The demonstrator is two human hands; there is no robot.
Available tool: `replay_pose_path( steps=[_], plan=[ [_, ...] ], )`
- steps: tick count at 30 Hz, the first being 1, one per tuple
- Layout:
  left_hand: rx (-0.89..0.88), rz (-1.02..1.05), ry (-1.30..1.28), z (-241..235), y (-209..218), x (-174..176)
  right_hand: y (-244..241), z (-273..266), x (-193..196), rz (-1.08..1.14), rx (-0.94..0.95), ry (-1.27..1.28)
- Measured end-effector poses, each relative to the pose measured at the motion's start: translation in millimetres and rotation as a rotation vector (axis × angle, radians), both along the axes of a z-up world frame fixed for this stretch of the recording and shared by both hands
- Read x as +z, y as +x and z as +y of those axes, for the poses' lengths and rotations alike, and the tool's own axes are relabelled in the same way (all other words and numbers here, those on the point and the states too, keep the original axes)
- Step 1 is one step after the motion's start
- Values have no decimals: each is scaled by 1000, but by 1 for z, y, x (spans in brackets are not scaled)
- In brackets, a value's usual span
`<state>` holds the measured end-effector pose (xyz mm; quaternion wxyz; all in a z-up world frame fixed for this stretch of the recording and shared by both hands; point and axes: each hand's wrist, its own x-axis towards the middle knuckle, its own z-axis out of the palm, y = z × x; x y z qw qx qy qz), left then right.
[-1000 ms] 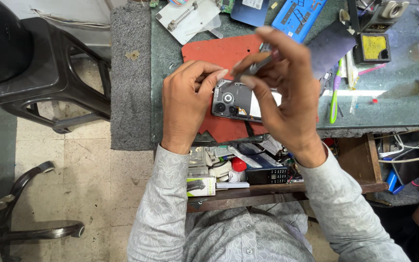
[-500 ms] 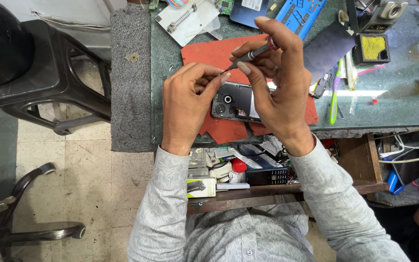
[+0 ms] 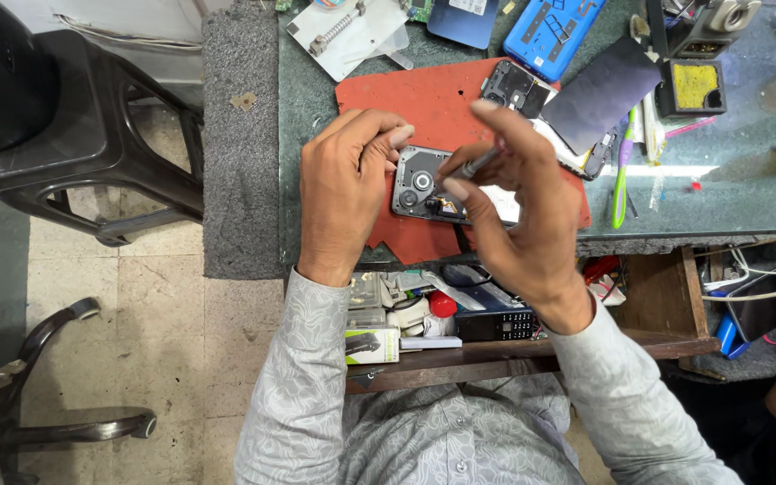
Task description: The person removes the back cover of a smartphone, then uses a screwdriver to unscrew and remove the camera module from the phone's interior. The removed parts are placed on the workbench.
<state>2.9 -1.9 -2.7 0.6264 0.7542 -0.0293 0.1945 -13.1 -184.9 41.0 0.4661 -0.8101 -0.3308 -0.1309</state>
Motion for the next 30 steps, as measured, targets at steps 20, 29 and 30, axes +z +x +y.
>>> replay_pose_path(
  steps=[20, 29, 30],
  plan=[
    [-11, -17, -29, 1, -3, 3, -2, 2, -2, 36, 8, -44],
    [21, -17, 39, 1, -2, 2, -3, 4, -6, 43, 19, -36],
    [16, -17, 22, 1, -1, 1, -3, 4, -6, 35, 21, -38]
  ],
)
